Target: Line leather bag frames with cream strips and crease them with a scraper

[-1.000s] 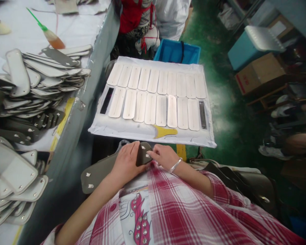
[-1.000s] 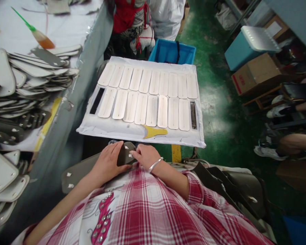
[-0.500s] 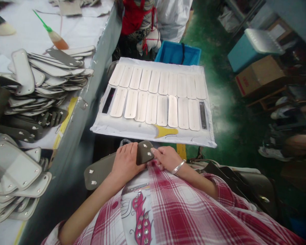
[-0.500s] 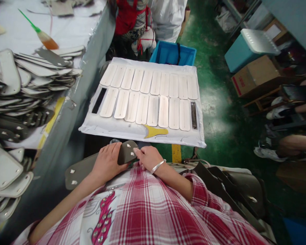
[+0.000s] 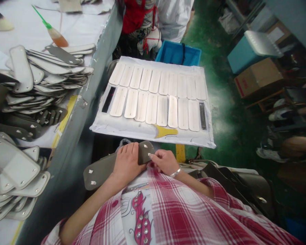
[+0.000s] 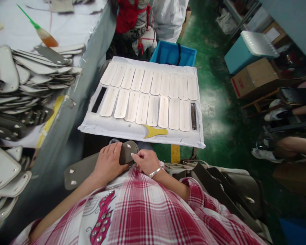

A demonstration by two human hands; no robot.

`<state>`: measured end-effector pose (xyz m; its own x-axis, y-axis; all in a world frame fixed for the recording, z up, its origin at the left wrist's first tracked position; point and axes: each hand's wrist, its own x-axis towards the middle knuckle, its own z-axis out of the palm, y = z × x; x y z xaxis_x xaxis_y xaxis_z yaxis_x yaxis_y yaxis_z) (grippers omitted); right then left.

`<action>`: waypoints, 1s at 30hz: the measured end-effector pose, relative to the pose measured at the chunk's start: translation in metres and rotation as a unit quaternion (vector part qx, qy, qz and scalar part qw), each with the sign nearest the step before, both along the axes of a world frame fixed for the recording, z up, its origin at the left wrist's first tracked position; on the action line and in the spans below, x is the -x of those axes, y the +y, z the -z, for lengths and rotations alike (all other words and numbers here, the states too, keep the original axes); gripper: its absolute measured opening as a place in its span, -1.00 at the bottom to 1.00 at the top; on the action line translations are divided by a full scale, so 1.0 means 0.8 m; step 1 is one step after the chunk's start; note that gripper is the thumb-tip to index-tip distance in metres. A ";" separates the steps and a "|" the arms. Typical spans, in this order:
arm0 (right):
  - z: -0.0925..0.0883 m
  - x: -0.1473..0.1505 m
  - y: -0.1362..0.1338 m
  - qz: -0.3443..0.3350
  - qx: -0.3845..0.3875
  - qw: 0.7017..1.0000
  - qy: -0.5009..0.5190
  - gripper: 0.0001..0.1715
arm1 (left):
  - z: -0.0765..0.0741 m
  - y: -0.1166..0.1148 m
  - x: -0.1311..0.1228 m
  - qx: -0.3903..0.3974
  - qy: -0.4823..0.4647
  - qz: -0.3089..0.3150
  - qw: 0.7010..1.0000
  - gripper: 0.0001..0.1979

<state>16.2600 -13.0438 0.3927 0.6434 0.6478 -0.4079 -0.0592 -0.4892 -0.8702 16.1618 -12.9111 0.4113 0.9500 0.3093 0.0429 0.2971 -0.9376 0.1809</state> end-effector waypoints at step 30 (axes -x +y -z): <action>0.036 -0.031 0.024 -0.122 -0.055 0.979 -0.157 -0.49 | 0.020 0.004 0.016 0.011 -0.077 0.226 0.971 -0.68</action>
<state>16.2850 -13.0245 0.3636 0.5462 0.8268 -0.1342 0.3257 -0.3572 -0.8754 16.1488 -12.9076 0.3950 0.9716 -0.1360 0.1935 -0.1766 -0.9614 0.2110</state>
